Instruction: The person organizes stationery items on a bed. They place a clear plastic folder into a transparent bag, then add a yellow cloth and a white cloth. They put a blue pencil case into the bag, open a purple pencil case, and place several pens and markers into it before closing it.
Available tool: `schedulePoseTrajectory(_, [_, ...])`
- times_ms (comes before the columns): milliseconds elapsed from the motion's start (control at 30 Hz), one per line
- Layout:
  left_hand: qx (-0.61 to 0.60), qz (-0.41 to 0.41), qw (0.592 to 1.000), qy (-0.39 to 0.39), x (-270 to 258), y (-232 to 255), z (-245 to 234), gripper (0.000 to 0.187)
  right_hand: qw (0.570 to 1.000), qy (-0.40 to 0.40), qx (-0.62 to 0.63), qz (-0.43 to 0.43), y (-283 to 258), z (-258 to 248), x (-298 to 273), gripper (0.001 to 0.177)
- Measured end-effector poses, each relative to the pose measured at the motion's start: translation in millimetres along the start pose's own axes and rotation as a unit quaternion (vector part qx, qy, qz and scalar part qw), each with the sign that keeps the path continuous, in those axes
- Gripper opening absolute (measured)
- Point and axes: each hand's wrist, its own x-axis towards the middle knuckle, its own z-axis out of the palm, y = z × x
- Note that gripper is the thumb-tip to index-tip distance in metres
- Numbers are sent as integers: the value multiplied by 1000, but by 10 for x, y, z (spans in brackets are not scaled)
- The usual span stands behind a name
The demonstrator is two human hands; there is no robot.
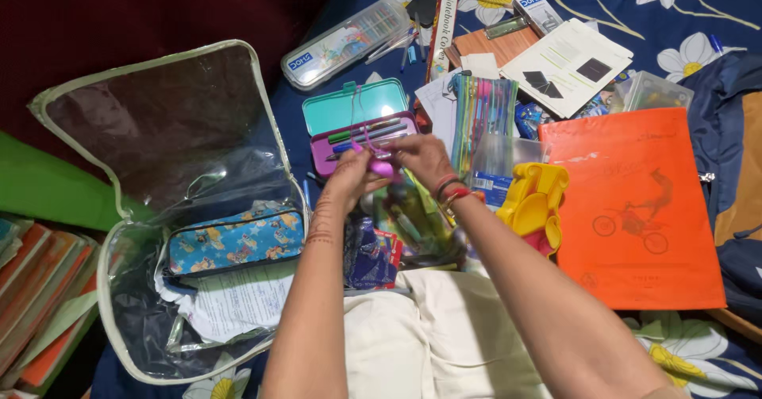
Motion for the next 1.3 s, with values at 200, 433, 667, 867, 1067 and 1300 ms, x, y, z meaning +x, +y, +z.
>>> schedulePoseTrajectory(200, [-172, -65, 982, -50, -25, 155, 100, 52, 996, -78, 3, 36, -201, 170, -154, 29])
schedulePoseTrajectory(433, [37, -59, 998, -6, -25, 138, -141, 47, 982, 57, -170, 54, 20, 113, 39, 23])
schedulePoseTrajectory(667, [237, -49, 960, 139, 407, -94, -212, 32, 943, 150, -263, 141, -69, -51, 194, 69])
schedulePoseTrajectory(867, [483, -10, 832, 274, 570, -419, -827, 30, 958, 27, -286, 15, 11, 129, 56, 49])
schedulePoseTrajectory(1067, [534, -33, 799, 275, 534, -615, -1202, 31, 978, -125, -161, -36, 138, 630, 38, 21])
schedulePoseTrajectory(1300, [656, -124, 721, 185, 183, -808, -1315, 29, 976, -185, -105, -38, -38, 954, -137, 30])
